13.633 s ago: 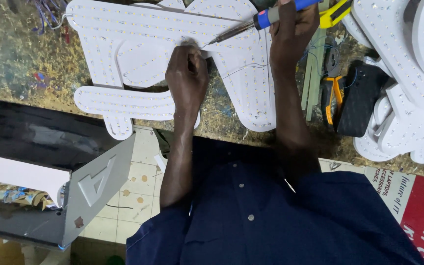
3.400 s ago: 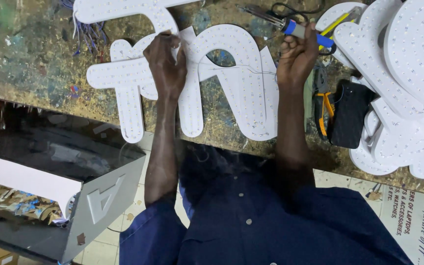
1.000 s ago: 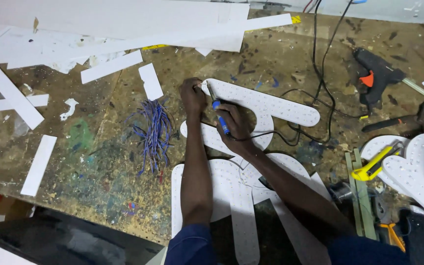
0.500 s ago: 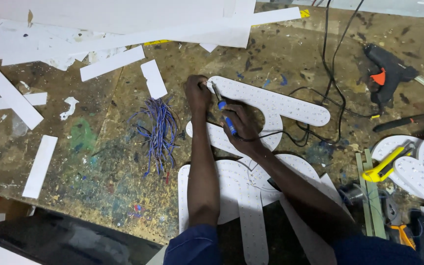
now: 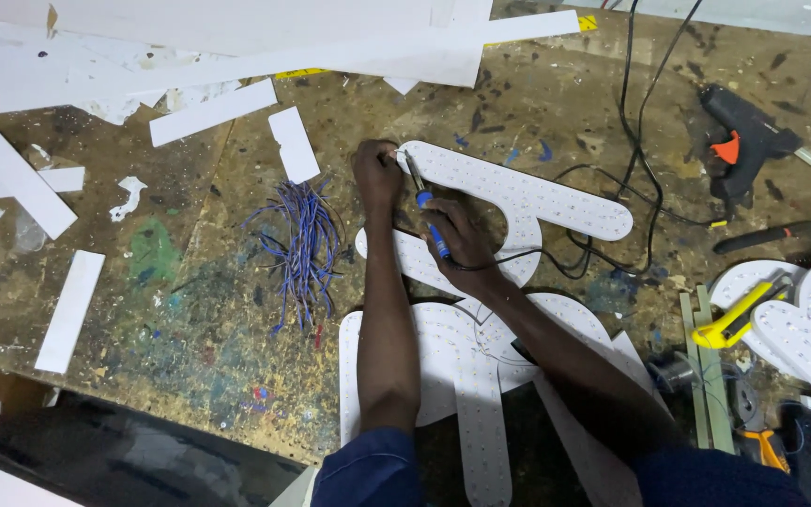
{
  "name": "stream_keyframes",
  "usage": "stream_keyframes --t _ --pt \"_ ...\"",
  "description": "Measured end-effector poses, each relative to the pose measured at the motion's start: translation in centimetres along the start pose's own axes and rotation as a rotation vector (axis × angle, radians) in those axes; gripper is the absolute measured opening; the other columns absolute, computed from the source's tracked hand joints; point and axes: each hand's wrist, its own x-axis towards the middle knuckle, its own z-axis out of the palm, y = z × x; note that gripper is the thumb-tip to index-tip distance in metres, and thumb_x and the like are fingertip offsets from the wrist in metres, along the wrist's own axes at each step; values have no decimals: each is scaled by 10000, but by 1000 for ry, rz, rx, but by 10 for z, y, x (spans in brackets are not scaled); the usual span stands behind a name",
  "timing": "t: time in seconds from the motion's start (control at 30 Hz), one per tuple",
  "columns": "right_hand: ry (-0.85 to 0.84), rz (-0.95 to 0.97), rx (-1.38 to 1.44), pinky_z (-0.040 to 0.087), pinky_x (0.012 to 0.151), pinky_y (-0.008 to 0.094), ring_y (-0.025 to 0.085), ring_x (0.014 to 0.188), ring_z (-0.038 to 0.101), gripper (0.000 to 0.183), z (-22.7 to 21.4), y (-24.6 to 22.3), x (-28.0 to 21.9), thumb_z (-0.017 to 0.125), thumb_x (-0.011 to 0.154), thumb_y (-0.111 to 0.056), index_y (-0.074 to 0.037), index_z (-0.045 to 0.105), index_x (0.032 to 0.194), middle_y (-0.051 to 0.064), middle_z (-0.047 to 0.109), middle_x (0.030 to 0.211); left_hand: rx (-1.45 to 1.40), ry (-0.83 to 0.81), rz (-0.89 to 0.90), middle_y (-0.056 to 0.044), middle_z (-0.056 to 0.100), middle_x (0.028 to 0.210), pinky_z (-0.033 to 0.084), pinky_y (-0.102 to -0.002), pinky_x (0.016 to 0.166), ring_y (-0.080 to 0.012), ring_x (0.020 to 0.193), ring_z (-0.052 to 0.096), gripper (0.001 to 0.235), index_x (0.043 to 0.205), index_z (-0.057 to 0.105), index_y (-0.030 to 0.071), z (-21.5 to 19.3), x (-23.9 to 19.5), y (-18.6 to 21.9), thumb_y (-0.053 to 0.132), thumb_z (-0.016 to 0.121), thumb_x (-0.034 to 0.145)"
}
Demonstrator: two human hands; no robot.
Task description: Soldering electrical wires to LED strips on plastic sign letters at a workbench.
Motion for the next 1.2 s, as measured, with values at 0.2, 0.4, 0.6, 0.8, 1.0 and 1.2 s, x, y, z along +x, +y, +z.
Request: stream_keyframes --t 0.2,0.4,0.6,0.8,1.0,1.2 --pt "13 -19 -23 604 1099 554 431 1378 690 284 4 6 -3 758 1085 -116 -61 733 1363 137 665 1424 -10 11 -15 -147 698 1016 552 -546 1025 -462 1081 652 72 967 759 105 0 1 -2 74 752 1031" --pt "82 27 -24 595 1101 556 429 1396 673 293 -18 -13 11 755 1094 -93 -57 720 1382 138 652 1453 -6 108 59 -174 737 999 598 -532 988 -438 1050 709 54 998 798 97 -2 8 -19 84 757 1029" --pt "121 31 -42 591 1107 548 438 1386 669 301 -18 -11 10 775 1089 -98 -31 709 1376 161 635 1452 220 527 9 -303 368 1775 391 -707 1333 -572 1596 430 948 1766 350 43 -30 2 10 53 829 948" --pt "135 39 -85 597 1066 562 447 1353 681 320 -15 -4 7 775 1088 -94 -47 711 1398 161 644 1411 83 135 48 -232 751 1038 576 -609 958 -489 1046 732 228 1191 769 47 7 14 -18 193 755 1017" --pt "135 -72 -257 587 1128 544 442 1397 651 313 -1 4 2 770 1090 -140 -39 709 1380 172 598 1468 66 115 -35 -117 820 1136 619 -522 1040 -384 1155 785 186 1182 821 202 18 30 -52 243 742 1018" --pt "129 -125 -281 615 1116 530 462 1393 651 268 -3 2 -5 732 1095 -103 -10 706 1345 196 585 1452 45 -12 -143 -215 788 1284 598 -609 1097 -478 1274 736 336 1354 768 165 -8 9 -24 263 696 1041"
